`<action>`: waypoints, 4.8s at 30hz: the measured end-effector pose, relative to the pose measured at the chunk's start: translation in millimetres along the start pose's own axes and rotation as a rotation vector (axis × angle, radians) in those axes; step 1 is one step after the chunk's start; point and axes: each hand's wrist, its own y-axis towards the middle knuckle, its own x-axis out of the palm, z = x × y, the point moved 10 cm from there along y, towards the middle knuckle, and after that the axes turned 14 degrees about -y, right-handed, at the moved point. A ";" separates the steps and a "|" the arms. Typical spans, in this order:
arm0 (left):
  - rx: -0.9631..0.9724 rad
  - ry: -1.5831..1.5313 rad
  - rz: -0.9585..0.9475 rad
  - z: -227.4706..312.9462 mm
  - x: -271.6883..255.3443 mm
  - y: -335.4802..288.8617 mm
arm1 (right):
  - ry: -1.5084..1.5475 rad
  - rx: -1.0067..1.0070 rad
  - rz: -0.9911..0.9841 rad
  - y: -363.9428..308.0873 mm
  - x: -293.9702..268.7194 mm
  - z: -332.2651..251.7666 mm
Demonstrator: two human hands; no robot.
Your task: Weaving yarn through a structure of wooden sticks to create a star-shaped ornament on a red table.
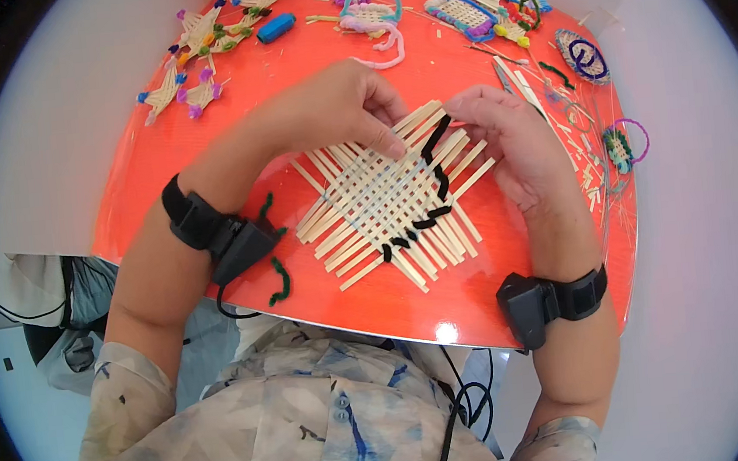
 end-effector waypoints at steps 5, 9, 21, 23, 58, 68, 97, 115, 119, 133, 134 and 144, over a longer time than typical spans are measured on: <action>-0.017 0.087 -0.005 -3.3 2.5 0.0 | -0.013 -0.019 -0.005 5.8 -2.6 3.9; -0.005 0.067 0.031 2.1 -1.1 -2.2 | -0.033 -0.055 -0.015 6.6 -2.4 -5.7; 0.009 0.059 0.018 -1.0 0.0 -1.8 | -0.003 -0.040 -0.028 10.9 0.1 0.3; 0.016 0.082 0.022 -0.5 0.0 -1.2 | -0.007 -0.041 -0.031 10.2 0.4 -0.2; 0.133 0.056 -0.054 16.8 15.6 -13.0 | 0.051 0.051 -0.379 -5.2 20.5 -6.6; 0.085 -0.053 -0.096 12.8 15.2 -13.1 | 0.151 0.005 -0.400 -2.9 21.0 -4.0; 0.095 0.042 -0.058 20.8 13.3 -14.1 | 0.119 0.061 -0.159 0.3 16.5 11.4; 0.195 0.086 -0.083 31.3 22.2 -14.2 | 0.158 0.201 -0.255 -3.0 17.2 25.6; 0.198 0.122 -0.105 34.7 24.8 -16.4 | 0.108 0.197 -0.384 -4.5 19.8 26.9; 0.235 0.135 -0.133 31.8 25.8 -14.7 | 0.116 0.193 -0.403 -6.7 24.9 29.5; 0.239 0.145 -0.133 32.8 26.3 -15.2 | 0.082 0.172 -0.419 -7.0 25.6 28.8; 0.269 0.290 -0.116 41.5 30.5 -15.8 | -0.041 0.175 -0.448 -9.9 23.3 30.8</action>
